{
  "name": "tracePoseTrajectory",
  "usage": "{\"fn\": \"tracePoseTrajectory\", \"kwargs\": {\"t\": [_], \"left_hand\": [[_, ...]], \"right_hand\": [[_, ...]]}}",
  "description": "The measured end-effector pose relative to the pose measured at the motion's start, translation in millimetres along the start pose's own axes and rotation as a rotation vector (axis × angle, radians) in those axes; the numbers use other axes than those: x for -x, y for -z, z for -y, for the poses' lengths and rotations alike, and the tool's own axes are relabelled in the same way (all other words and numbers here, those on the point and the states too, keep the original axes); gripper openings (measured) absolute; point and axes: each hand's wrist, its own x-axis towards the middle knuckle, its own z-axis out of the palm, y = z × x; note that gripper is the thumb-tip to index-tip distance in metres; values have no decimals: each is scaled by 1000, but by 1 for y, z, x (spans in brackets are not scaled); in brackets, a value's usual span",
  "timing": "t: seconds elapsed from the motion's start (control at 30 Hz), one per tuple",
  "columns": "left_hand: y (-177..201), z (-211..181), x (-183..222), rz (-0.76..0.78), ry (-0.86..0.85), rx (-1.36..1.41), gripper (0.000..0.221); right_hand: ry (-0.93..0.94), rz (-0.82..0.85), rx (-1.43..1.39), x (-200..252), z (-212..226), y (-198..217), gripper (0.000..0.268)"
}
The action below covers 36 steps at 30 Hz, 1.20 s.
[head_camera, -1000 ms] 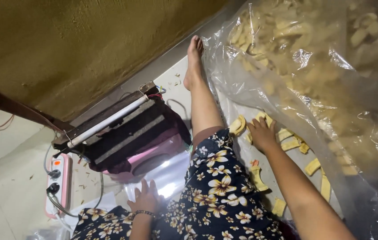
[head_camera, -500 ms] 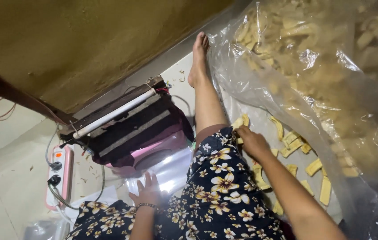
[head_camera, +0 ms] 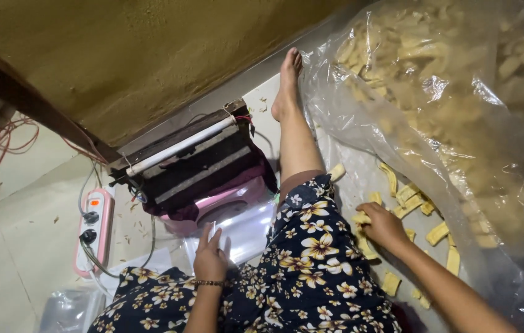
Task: Packing small snack items into individual plastic bags by hand while sitting on the floor.
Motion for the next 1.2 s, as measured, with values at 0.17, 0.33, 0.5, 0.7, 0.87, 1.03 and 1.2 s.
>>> {"fn": "tracePoseTrajectory", "kwargs": {"t": [0.17, 0.33, 0.5, 0.7, 0.87, 1.03, 1.2], "left_hand": [[-22, 24, -2, 225, 282, 318, 96], [67, -44, 21, 342, 320, 619, 64], [125, -80, 52, 328, 145, 518, 46], [206, -134, 97, 396, -611, 450, 28], [188, -109, 90, 424, -320, 914, 89], [141, -68, 87, 853, -115, 950, 71], [163, -61, 76, 843, 310, 1234, 72]], "right_hand": [[133, 135, -3, 64, -2, 40, 70], [394, -21, -204, 112, 34, 44, 52], [496, -69, -601, 135, 114, 42, 53], [545, 569, -747, 157, 194, 79, 99], [805, 539, -951, 156, 194, 85, 20], [935, 660, -912, 154, 187, 114, 27], [923, 726, -947, 153, 177, 120, 35]]}}
